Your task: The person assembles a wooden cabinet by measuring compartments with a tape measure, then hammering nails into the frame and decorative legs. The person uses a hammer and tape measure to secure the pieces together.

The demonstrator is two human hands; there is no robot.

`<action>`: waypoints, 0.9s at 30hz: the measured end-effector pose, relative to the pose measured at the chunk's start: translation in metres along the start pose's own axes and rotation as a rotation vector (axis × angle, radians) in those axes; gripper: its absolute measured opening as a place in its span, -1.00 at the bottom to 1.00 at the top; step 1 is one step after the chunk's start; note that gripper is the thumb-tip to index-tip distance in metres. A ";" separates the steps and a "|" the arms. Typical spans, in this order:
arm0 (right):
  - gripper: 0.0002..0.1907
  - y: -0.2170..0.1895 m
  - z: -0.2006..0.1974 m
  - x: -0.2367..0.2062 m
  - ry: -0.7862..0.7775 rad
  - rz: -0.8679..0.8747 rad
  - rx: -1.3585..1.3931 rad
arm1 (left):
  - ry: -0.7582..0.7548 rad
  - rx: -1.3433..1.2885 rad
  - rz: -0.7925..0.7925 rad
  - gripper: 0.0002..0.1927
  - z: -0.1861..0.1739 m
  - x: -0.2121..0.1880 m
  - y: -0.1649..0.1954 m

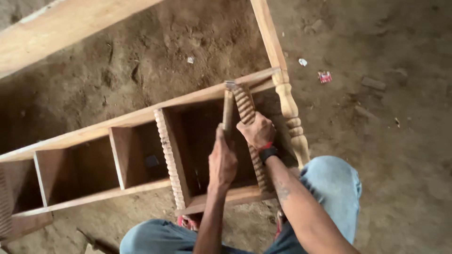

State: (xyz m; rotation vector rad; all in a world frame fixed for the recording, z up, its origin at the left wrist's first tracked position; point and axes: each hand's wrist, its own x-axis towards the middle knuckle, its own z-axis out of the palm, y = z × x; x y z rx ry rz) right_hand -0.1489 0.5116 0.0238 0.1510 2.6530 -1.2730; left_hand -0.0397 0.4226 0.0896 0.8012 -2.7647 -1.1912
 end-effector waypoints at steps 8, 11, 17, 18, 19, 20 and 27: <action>-0.66 0.007 0.010 0.004 0.005 -0.136 0.180 | -0.011 0.055 -0.005 -0.37 0.014 0.006 -0.003; -0.67 0.012 0.012 0.006 0.004 -0.182 0.186 | -0.145 0.199 -0.076 -0.38 0.012 0.006 0.001; -0.64 0.012 0.013 0.006 -0.001 -0.163 0.126 | -0.150 0.210 -0.035 -0.35 0.003 0.016 0.017; -0.63 0.012 0.013 0.005 0.008 -0.163 0.104 | -0.175 0.214 -0.051 -0.35 0.001 0.017 0.020; -0.63 0.011 0.013 0.005 0.022 -0.167 0.086 | -0.196 0.218 -0.062 -0.35 -0.001 0.018 0.021; -0.64 0.011 0.013 0.003 0.035 -0.189 0.119 | -0.217 0.222 -0.075 -0.35 -0.003 0.018 0.023; -0.62 0.011 0.012 0.000 0.013 -0.170 0.113 | -0.168 0.172 -0.047 -0.41 -0.003 0.017 0.027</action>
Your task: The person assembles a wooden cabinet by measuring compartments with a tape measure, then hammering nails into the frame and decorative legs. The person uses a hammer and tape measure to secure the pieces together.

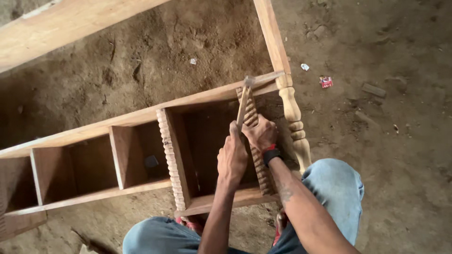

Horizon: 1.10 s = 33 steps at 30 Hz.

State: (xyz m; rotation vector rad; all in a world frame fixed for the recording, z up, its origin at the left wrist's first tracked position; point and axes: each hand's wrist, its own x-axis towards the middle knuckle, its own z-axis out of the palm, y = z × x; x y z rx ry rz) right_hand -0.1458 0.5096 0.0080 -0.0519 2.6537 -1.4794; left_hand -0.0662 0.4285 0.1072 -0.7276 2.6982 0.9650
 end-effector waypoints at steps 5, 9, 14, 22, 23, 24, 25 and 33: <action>-0.68 -0.002 0.001 0.000 0.017 -0.014 0.057 | 0.038 -0.031 0.038 -0.49 -0.001 -0.004 -0.006; -0.68 -0.006 0.004 0.001 0.043 0.016 -0.019 | 0.141 -0.435 -0.076 -0.51 -0.015 -0.025 -0.023; -0.66 -0.008 0.006 -0.001 0.057 0.032 -0.035 | -0.002 -1.043 -0.306 -0.56 -0.017 -0.044 -0.069; -0.66 -0.003 0.012 0.001 0.067 -0.012 -0.203 | -0.184 -0.815 -0.529 -0.69 0.075 0.008 -0.145; -0.65 -0.002 0.014 0.002 0.073 -0.021 -0.216 | -0.216 -0.551 -0.511 -0.65 0.083 0.009 -0.142; -0.65 0.000 0.017 0.003 0.083 -0.018 -0.230 | -0.261 -0.280 -0.492 -0.61 0.083 0.004 -0.135; -0.64 0.003 0.018 0.002 0.093 -0.007 -0.247 | -0.221 -0.149 -0.417 -0.63 0.080 -0.005 -0.125; -0.56 0.025 0.031 0.010 0.065 -0.164 -0.342 | -0.043 -0.163 0.049 -0.51 -0.156 -0.101 -0.090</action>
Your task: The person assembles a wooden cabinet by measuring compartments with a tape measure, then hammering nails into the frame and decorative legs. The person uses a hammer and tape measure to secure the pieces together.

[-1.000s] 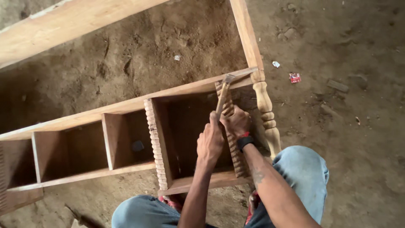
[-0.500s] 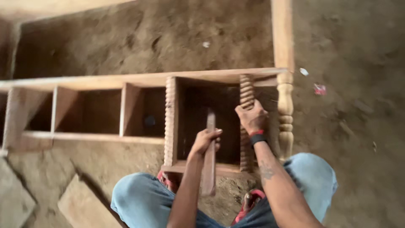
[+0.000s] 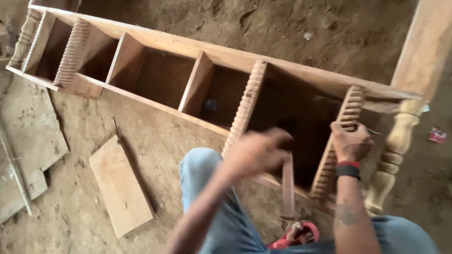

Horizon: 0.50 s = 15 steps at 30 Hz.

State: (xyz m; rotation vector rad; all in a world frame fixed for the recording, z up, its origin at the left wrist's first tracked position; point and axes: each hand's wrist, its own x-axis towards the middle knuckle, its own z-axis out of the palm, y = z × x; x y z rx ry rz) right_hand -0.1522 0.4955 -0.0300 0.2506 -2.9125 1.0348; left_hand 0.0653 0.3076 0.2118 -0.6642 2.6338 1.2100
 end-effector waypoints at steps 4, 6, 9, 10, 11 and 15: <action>-0.53 -0.005 0.007 -0.006 0.025 -0.075 0.026 | 0.375 -0.139 -0.090 -0.70 -0.093 0.042 -0.117; -0.51 -0.010 0.007 -0.010 0.072 -0.077 -0.044 | 0.400 0.031 -0.022 -0.59 -0.092 0.084 -0.200; -0.49 -0.023 0.006 -0.007 0.150 -0.062 -0.128 | -0.054 0.523 -0.297 -0.35 -0.049 0.141 -0.306; -0.51 -0.027 0.005 -0.010 0.119 -0.048 -0.080 | -0.099 0.569 -0.335 -0.37 -0.033 0.156 -0.333; -0.53 -0.029 0.004 -0.011 0.085 -0.035 -0.024 | -0.142 0.607 -0.371 -0.39 -0.016 0.166 -0.352; -0.54 -0.031 0.007 -0.012 0.044 -0.025 -0.058 | -0.128 0.596 -0.390 -0.42 0.006 0.182 -0.383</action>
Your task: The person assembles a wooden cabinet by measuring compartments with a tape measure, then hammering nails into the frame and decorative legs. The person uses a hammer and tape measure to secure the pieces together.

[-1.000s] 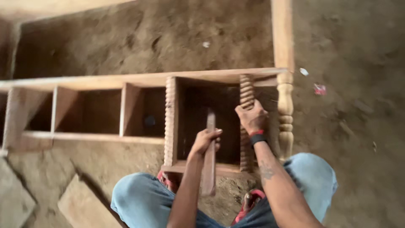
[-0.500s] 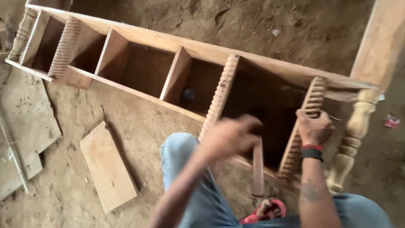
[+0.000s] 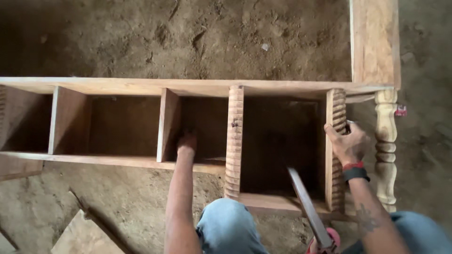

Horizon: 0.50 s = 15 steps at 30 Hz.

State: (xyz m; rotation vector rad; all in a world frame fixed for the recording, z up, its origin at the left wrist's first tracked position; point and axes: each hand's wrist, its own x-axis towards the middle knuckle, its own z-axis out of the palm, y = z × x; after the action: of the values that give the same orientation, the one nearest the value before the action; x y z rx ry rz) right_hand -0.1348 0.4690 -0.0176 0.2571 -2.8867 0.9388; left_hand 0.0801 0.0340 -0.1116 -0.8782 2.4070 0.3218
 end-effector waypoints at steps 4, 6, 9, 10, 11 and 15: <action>-0.48 0.012 0.010 0.001 0.144 -0.156 -0.022 | 0.152 -0.232 -0.024 -0.53 -0.015 -0.008 -0.013; -0.48 0.016 0.009 -0.002 0.263 -0.263 -0.056 | 0.310 -0.648 -0.037 -0.57 -0.038 -0.025 -0.014; -0.57 0.005 0.001 -0.002 0.391 -0.354 -0.057 | 0.342 -1.326 0.106 -0.53 -0.078 -0.059 0.006; -0.62 -0.004 -0.003 -0.004 0.375 -0.363 -0.029 | 0.259 -1.558 0.191 -0.52 -0.091 -0.072 0.021; -0.67 -0.015 -0.010 -0.006 0.359 -0.375 -0.005 | 0.350 -1.385 0.379 -0.57 -0.104 -0.085 0.038; -0.75 -0.081 -0.034 0.012 -0.139 -0.520 0.386 | 0.291 -0.630 0.555 -0.32 -0.149 -0.124 0.136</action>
State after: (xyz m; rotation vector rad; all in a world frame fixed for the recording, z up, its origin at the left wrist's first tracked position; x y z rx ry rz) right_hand -0.1301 0.4231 0.0577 1.0749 -2.5028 1.3839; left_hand 0.0077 0.1424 0.0859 -0.4914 2.8397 1.2922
